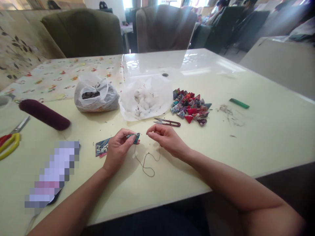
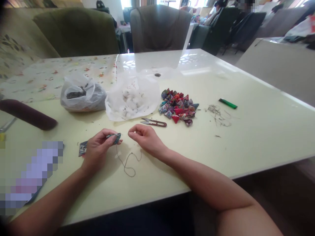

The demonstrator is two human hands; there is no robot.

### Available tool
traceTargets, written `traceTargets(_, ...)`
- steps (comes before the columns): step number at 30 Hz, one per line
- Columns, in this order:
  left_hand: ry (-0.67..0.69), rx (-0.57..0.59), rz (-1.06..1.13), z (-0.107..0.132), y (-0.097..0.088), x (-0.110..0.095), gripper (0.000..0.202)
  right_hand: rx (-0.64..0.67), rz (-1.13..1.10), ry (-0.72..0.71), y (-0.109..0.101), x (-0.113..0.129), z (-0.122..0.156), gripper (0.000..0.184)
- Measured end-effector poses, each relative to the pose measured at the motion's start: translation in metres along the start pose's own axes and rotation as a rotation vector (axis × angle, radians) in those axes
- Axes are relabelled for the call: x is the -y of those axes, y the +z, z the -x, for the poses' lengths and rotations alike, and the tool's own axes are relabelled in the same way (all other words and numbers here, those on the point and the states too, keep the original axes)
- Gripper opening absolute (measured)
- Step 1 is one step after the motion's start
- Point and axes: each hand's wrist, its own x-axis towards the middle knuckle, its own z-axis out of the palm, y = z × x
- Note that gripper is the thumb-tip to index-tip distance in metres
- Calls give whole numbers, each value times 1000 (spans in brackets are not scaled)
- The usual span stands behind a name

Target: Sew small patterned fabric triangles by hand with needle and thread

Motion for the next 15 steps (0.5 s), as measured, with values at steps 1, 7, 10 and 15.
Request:
traceTargets(1, 31, 39, -35, 1, 0, -1, 14, 1, -19, 13, 0, -1, -1, 25)
traceTargets(7, 191, 193, -146, 3, 2, -2, 8, 95, -1, -28, 5, -6, 1, 18)
traceTargets(10, 152, 164, -148, 2, 3, -2, 9, 31, 97, -62, 4, -6, 0, 16)
traceTargets(15, 76, 106, -146, 1, 3, -2, 13, 3, 99, -75, 0, -3, -1, 14)
